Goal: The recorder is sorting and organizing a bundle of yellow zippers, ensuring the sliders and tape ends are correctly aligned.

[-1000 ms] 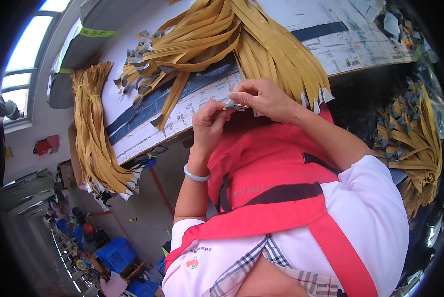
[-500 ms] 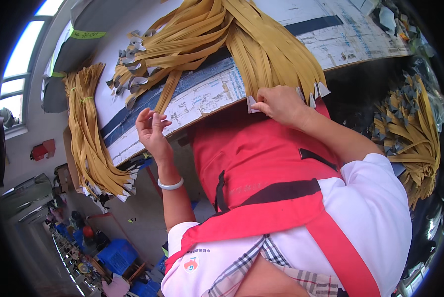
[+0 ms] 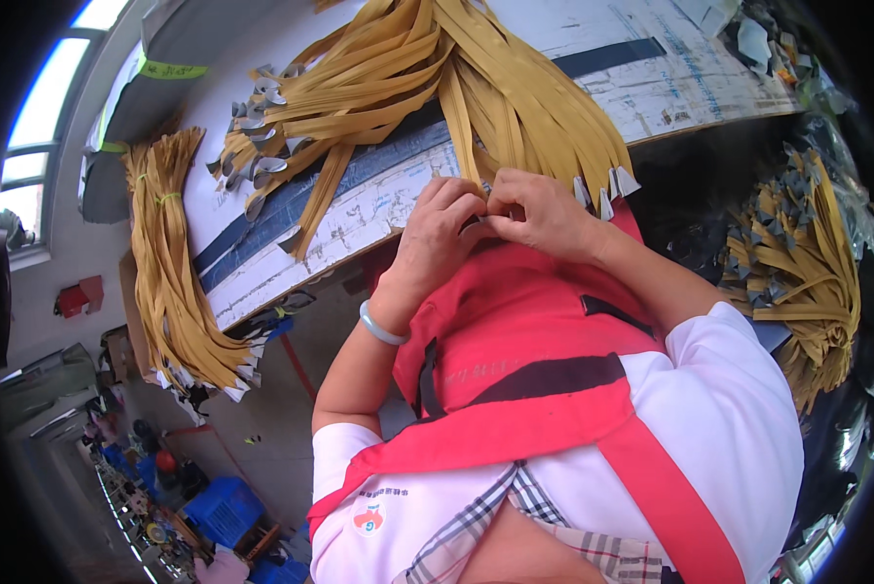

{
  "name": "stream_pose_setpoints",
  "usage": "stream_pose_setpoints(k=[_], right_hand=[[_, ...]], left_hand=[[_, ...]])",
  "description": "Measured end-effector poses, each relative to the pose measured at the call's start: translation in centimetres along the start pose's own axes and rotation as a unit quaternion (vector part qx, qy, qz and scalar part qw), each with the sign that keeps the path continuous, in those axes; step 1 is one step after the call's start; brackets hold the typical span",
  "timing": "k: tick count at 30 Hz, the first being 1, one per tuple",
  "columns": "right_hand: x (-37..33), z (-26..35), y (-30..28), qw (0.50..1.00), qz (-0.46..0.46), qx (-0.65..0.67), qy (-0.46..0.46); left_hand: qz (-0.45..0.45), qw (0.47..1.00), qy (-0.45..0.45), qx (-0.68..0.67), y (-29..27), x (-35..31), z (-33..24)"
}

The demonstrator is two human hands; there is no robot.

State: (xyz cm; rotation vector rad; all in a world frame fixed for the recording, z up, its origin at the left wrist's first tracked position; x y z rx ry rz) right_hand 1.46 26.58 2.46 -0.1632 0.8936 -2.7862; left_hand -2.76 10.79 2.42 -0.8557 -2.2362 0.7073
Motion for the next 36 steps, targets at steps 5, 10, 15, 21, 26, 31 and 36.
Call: stream_pose_setpoints(k=[5,10,15,21,26,31,36], right_hand=[[0.5,-1.4,-0.4,0.941,0.019,0.315,0.119],[2.2,-1.2,0.0,0.930,0.039,0.362,0.060],[3.7,-1.6,0.6,0.904,0.112,0.411,0.048],[4.8,-1.2,0.6,0.904,0.080,0.420,-0.024],[5.0,0.3,-0.3,0.908,0.118,0.401,0.021],[5.0,1.8,-0.7,0.920,0.128,0.360,0.094],[5.0,0.8,-0.3,0.900,0.080,0.421,0.083]], left_hand=[[-0.015,0.989,-0.040,-0.141,-1.5,0.6,1.5],[-0.054,0.965,-0.083,-0.242,-1.8,0.0,3.1],[-0.066,0.859,-0.160,-0.482,-1.7,-0.4,4.0],[-0.031,0.796,-0.239,-0.555,-2.7,0.1,3.1],[-0.038,0.854,-0.137,-0.500,-3.0,-0.2,3.9],[-0.118,0.823,-0.176,-0.527,-3.1,0.0,3.3],[-0.162,0.842,-0.139,-0.496,-3.8,0.8,2.7]])
Point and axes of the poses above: each hand's wrist, its own x-axis towards the middle knuckle, its own y-axis out of the palm, z = x × y, the point moved 4 cm from there along x, towards the middle knuckle, and after that the axes turned 3 degrees about -x, right-handed, at the moved point
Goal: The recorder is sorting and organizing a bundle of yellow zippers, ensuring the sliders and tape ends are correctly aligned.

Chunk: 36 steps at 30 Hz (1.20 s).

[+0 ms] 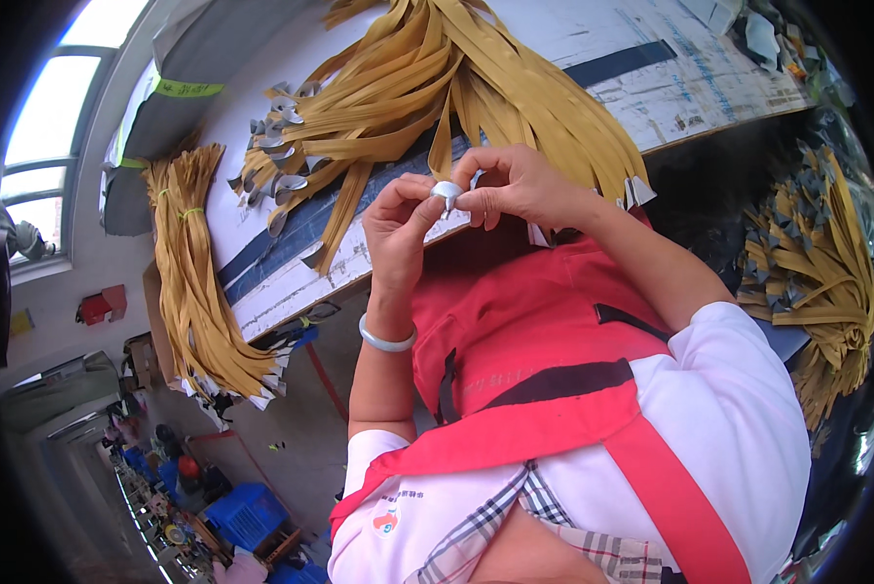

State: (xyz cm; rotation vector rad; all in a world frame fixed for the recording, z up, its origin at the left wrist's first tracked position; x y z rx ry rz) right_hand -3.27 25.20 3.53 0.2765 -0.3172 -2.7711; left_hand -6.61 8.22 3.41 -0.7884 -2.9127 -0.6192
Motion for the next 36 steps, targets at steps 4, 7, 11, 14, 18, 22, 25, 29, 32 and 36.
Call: stream_pose_setpoints(k=[4,7,11,14,18,22,25,29,32,36], right_hand=[[-0.3,0.0,0.0,0.999,0.031,0.016,0.001],[-0.8,0.2,0.8,0.998,0.004,-0.055,0.018],[-0.2,1.4,1.5,0.893,-0.094,-0.396,-0.192],[0.5,-0.2,0.9,0.817,-0.174,-0.477,-0.272],[-0.7,-0.7,0.2,0.843,-0.190,-0.372,-0.339],[-1.0,-0.2,2.1,0.856,-0.121,-0.350,-0.361],[-1.2,-0.4,1.7,0.874,-0.130,-0.326,-0.336],[-1.4,-0.5,0.9,0.939,-0.175,-0.205,-0.211],[-1.6,-0.6,1.2,0.963,-0.168,-0.186,-0.097],[-1.5,0.0,2.1,0.980,-0.157,-0.113,-0.052]], left_hand=[[0.032,0.999,-0.039,0.011,-0.1,-0.8,1.2],[0.015,0.998,-0.052,0.015,-0.3,-1.5,2.2],[-0.088,0.981,0.038,0.166,0.3,-2.2,2.9],[-0.123,0.957,0.109,0.241,1.0,-2.4,2.1],[-0.130,0.991,-0.017,0.018,0.8,-2.3,0.4],[0.053,0.989,-0.087,0.108,-1.0,-1.1,0.7],[0.082,0.975,-0.026,0.205,-1.5,-0.3,0.1],[0.055,0.898,0.150,0.409,-0.1,-0.5,-1.6],[0.045,0.849,0.194,0.490,1.1,-0.8,-2.5],[0.069,0.844,0.205,0.491,1.7,-0.7,-2.3]])
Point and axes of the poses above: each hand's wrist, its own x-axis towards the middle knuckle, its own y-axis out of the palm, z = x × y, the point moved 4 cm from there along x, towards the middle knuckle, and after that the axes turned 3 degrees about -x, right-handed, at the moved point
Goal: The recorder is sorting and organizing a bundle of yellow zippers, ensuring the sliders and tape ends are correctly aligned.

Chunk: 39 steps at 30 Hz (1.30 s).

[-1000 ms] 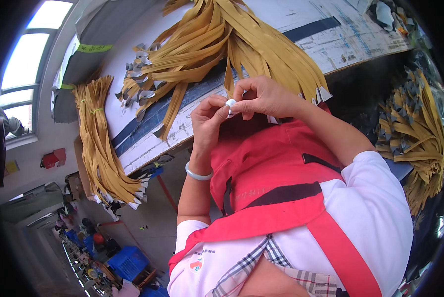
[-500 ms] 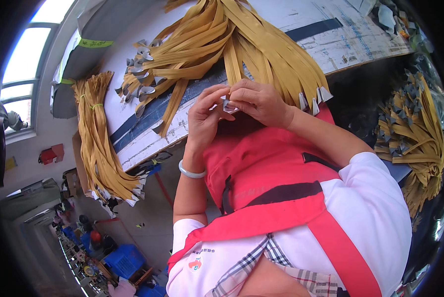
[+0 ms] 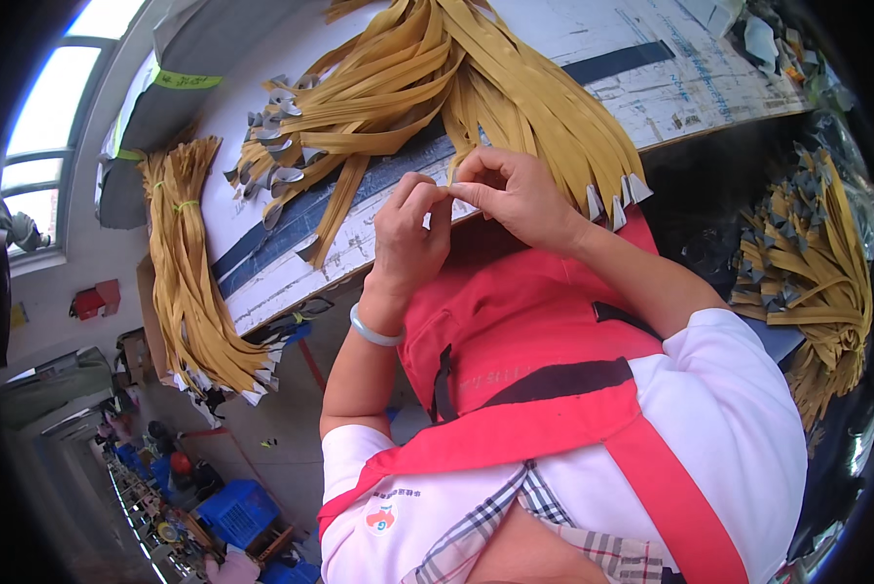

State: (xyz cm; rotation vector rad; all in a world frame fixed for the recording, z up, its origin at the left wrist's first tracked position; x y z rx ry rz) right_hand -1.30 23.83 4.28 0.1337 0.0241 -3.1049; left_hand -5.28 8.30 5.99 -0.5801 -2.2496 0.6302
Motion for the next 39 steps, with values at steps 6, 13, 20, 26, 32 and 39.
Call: stream_pose_setpoints(k=[6,13,20,26,32,39], right_hand=[[-2.6,-0.9,-0.7,0.999,0.001,0.039,-0.006],[-4.1,-4.0,-7.1,0.988,-0.009,-0.117,0.097],[-5.9,-10.4,-4.3,0.875,0.039,-0.476,0.073],[-6.9,-5.9,-3.8,0.926,0.072,-0.368,-0.054],[-6.9,0.2,-4.1,0.962,0.063,-0.264,0.029],[-6.2,-0.2,-3.7,0.995,0.087,-0.031,0.038]], left_hand=[[-0.013,0.998,-0.052,-0.042,-1.8,-1.6,0.2],[-0.383,0.884,-0.241,-0.113,-13.0,-7.1,7.6],[0.020,0.980,-0.146,-0.137,1.6,-6.6,1.9],[0.157,0.985,-0.008,-0.064,7.2,-4.2,-2.4],[0.195,0.975,-0.001,-0.105,5.8,-2.4,-2.8],[0.128,0.957,-0.044,-0.255,3.4,-1.7,-2.7]])
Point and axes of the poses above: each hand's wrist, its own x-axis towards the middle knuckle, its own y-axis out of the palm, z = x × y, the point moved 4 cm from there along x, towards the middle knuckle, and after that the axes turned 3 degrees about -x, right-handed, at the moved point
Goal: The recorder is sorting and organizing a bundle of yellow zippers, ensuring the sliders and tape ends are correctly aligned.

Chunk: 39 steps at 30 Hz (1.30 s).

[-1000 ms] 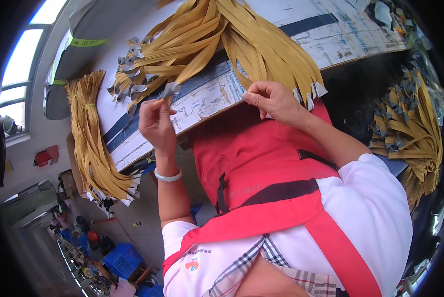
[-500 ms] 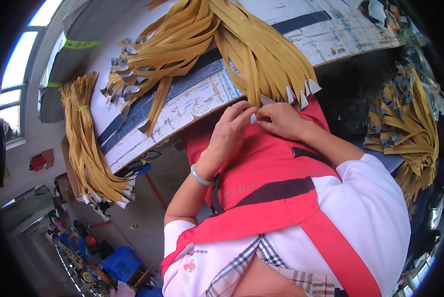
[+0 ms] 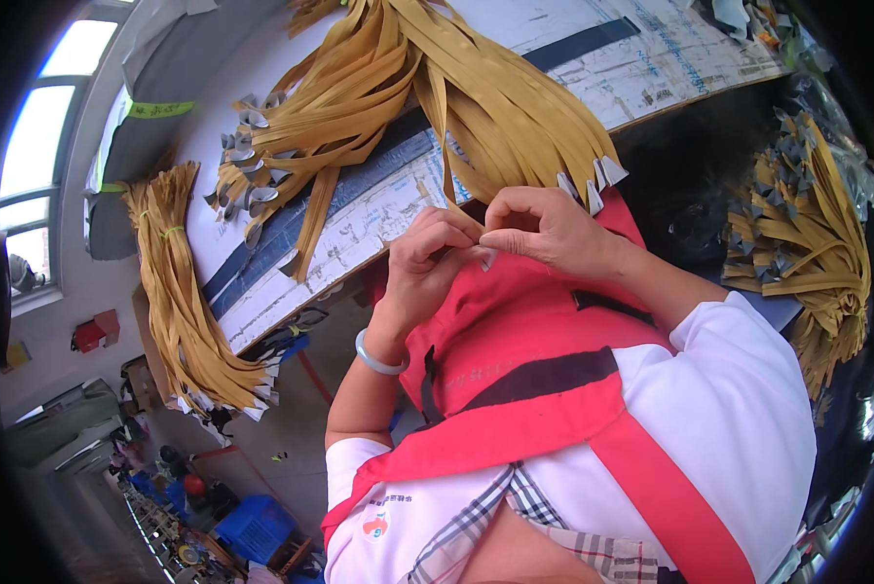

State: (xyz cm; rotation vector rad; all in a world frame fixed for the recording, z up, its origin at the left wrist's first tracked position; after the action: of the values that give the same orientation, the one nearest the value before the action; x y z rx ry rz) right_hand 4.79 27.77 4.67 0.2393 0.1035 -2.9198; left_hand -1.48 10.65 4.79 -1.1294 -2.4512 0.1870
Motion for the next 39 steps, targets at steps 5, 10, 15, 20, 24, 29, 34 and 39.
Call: stream_pose_setpoints(k=[5,10,15,20,24,29,34,39], right_hand=[[1.9,0.6,0.5,0.994,0.036,0.091,-0.040],[3.3,0.7,0.4,0.978,0.036,0.035,-0.202],[5.0,0.3,1.3,0.982,0.117,0.138,-0.054],[5.3,1.4,1.0,0.986,0.117,0.118,0.025],[5.8,1.6,1.5,0.990,0.120,0.064,0.022],[6.5,0.8,2.2,0.962,-0.031,-0.221,-0.155],[7.1,1.5,3.4,0.867,-0.141,-0.324,-0.353],[7.0,2.5,2.7,0.945,-0.011,-0.158,-0.285]], left_hand=[[-0.113,0.971,-0.065,-0.199,-0.9,-0.5,0.8],[-0.109,0.892,-0.234,-0.371,-1.2,-0.3,1.0],[-0.032,0.932,-0.141,-0.331,-3.0,-0.8,2.1],[-0.065,0.889,-0.171,-0.420,-2.2,-1.0,2.8],[-0.111,0.890,-0.154,-0.415,-2.0,-2.1,3.1],[-0.252,0.963,-0.090,-0.030,-2.3,-2.4,2.5],[-0.278,0.955,-0.106,-0.003,-2.6,-1.0,2.1],[-0.163,0.929,-0.141,-0.301,-5.2,-2.3,2.9]])
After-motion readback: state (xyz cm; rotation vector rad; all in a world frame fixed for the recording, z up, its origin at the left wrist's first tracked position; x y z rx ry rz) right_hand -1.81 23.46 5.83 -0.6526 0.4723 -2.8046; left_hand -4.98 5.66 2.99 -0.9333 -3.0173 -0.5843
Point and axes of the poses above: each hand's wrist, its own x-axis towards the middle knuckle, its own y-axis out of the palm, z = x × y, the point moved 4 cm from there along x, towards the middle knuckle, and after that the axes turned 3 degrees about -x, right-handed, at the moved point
